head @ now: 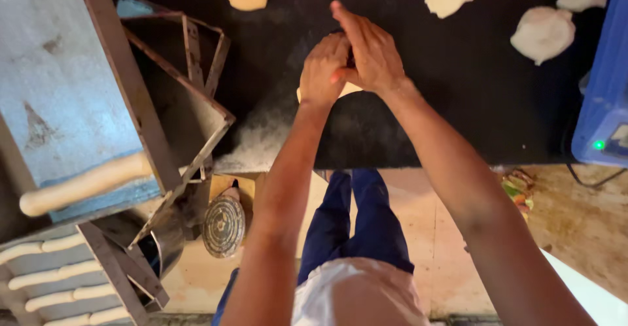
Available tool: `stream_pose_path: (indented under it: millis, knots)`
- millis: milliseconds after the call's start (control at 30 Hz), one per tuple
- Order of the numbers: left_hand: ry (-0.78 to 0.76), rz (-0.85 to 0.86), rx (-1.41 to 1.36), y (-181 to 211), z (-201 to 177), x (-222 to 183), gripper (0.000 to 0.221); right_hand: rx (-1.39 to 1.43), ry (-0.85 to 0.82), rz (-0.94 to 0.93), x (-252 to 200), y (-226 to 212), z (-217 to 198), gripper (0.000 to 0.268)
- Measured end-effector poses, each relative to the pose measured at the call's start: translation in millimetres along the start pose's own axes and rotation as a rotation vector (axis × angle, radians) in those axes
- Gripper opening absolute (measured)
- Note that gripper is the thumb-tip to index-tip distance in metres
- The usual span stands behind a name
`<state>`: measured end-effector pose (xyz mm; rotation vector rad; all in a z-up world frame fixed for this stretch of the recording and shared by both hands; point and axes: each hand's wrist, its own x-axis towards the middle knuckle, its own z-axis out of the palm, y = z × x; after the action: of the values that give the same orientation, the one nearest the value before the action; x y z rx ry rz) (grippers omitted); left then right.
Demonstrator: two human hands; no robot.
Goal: The person rolls individual pieces of dough into long cylindrical shapes by hand on a counter, and then places the shaped pieces into a metal baking tray.
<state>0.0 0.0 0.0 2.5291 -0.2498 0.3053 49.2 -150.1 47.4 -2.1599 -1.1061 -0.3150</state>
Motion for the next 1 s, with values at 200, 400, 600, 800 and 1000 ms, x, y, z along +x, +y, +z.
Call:
stream_pose_path:
  millis: [200,400,600,800,1000]
  knots:
    - [-0.017,0.108,0.139,71.3,-47.2,-101.2,0.068,-0.063,-0.088,0.193,-103.4,-85.1,-12.2,0.120]
    - [0.014,0.182,0.241,83.0,-30.7,-96.9,0.062,0.072,0.035,-0.011,-112.3,-92.2,-21.5,0.117]
    - [-0.022,0.302,0.030,15.6,-10.0,-21.1,0.035,-0.048,-0.052,-0.176,-22.8,-17.6,-0.8,0.109]
    - [-0.204,0.207,0.166,13.9,-27.0,3.8,0.030,-0.012,-0.103,0.113,-13.3,-13.0,-2.6,0.126]
    - [0.026,0.175,0.004,60.4,-55.0,-103.8,0.083,0.000,-0.100,0.181,-109.0,-97.8,-13.0,0.107]
